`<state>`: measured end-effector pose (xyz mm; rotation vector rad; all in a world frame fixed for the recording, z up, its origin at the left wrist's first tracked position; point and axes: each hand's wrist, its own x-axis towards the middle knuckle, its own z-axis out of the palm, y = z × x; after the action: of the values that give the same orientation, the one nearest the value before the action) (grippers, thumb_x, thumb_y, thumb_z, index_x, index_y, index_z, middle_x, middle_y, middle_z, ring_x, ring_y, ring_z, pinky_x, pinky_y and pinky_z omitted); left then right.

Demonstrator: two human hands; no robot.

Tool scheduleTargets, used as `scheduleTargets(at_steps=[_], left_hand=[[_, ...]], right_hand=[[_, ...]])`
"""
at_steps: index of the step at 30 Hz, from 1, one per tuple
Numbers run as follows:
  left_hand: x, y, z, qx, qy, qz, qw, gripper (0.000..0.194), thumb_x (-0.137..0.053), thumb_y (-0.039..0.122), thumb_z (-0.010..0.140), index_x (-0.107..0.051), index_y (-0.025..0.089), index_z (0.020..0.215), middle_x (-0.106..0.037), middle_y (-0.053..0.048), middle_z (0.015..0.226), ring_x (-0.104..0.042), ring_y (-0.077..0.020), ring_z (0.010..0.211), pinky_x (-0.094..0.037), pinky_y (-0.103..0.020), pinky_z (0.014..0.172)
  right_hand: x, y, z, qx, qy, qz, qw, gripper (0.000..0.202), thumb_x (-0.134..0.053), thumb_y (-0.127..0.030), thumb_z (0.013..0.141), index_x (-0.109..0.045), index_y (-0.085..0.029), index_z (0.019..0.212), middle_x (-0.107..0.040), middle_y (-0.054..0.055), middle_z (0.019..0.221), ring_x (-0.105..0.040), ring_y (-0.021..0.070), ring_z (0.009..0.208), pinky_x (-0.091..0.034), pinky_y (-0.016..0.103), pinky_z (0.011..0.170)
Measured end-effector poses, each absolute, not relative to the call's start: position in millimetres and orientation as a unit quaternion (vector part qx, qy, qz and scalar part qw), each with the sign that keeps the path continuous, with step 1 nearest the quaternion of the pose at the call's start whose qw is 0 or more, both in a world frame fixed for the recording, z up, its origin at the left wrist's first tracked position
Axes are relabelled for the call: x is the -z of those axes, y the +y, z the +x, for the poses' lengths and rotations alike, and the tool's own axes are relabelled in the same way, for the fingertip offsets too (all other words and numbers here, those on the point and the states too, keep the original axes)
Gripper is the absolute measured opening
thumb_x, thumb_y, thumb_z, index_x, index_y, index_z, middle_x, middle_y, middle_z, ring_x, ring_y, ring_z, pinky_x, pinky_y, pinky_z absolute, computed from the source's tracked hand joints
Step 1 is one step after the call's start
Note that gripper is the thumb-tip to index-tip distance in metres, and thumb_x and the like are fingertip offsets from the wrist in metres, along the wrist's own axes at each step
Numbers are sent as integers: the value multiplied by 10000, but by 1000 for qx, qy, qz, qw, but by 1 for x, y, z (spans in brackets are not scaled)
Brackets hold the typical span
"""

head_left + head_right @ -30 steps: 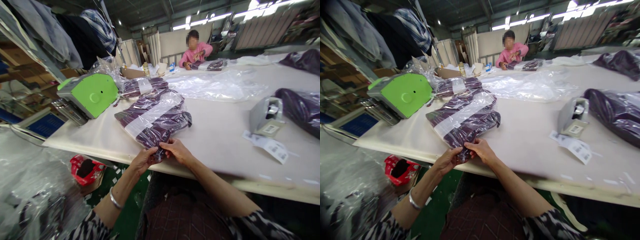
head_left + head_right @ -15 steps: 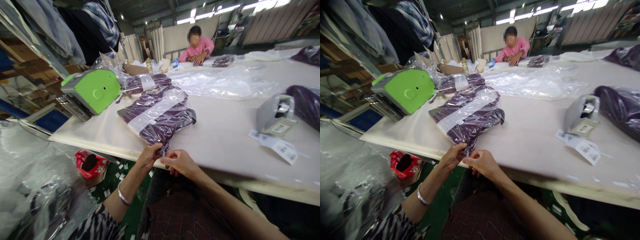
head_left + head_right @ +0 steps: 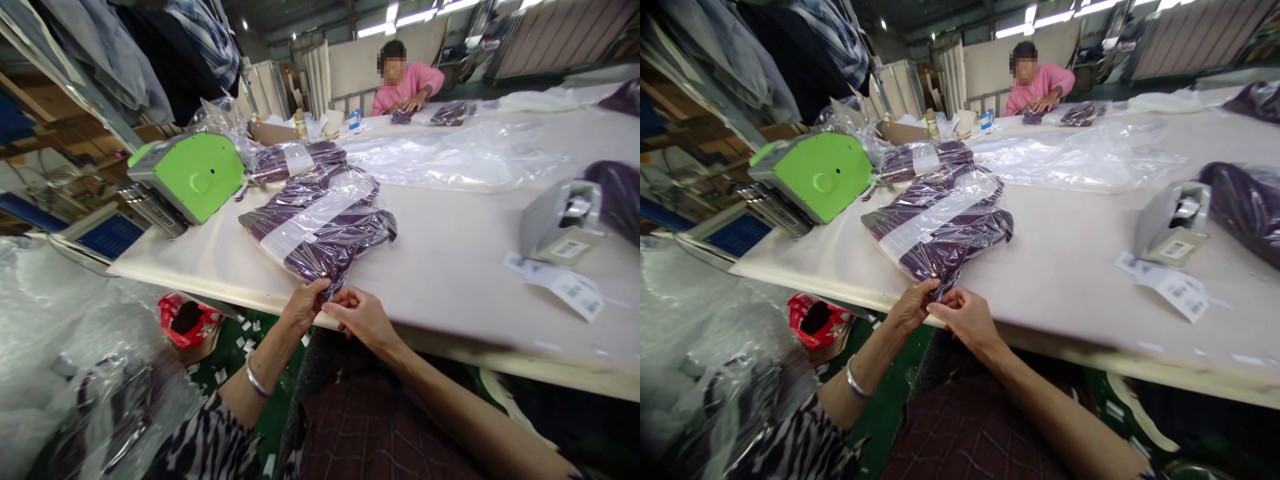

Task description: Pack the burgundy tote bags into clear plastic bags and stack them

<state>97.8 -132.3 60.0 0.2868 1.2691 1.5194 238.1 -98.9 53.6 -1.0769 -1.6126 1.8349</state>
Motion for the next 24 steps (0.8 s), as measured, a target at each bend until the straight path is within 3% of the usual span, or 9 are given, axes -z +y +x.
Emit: scheduleTargets(at_steps=[3, 10, 13, 17, 19, 24], left_hand=[[-58, -132, 98, -645, 531, 119, 536, 281, -849, 220, 557, -671, 112, 746, -710, -24, 670, -645, -152, 582, -545, -278, 599], [-61, -132, 101, -642, 520, 114, 552, 243, -780, 173, 630, -678, 105, 840, -738, -52, 731, -712, -208, 644, -591, -325, 627], [-62, -130, 101, -644, 526, 105, 545, 191, -750, 150, 661, -671, 111, 831, -735, -45, 711, -705, -197, 609, -588, -308, 586], [-65, -131, 100, -625, 547, 96, 549, 130, -740, 143, 693, -656, 112, 787, -722, -50, 663, -693, -187, 568, -583, -287, 546], [-67, -132, 100, -618, 559, 88, 545, 126, -746, 135, 692, -644, 118, 763, -708, -43, 634, -683, -178, 546, -562, -260, 507], [-65, -129, 94, -608, 579, 85, 537, 160, -741, 115, 660, -641, 126, 785, -710, -36, 654, -673, -171, 550, -557, -246, 485]], right_hand=[[-53, -99, 234, -639, -607, -408, 237, 188, -670, -369, 730, -606, -192, 719, -609, -28, 599, -588, 109, 480, -411, 176, 381], [-50, -101, 258, -728, -559, -367, 151, 132, -644, -306, 660, -580, -191, 669, -574, -51, 549, -502, 73, 427, -340, 160, 364], [-50, -107, 270, -748, -559, -344, 99, 172, -673, -333, 676, -581, -189, 692, -583, -50, 548, -483, 67, 412, -319, 159, 356], [-60, -95, 302, -724, -597, -342, 53, 249, -697, -408, 729, -645, -167, 764, -644, -8, 630, -563, 97, 482, -371, 169, 379], [-72, -72, 334, -684, -612, -382, 113, 307, -702, -460, 744, -676, -159, 797, -669, 16, 686, -591, 115, 524, -421, 189, 408], [-105, 13, 467, -420, -578, -566, 412, 407, -718, -543, 738, -690, -152, 848, -695, 71, 755, -622, 164, 595, -502, 262, 496]])
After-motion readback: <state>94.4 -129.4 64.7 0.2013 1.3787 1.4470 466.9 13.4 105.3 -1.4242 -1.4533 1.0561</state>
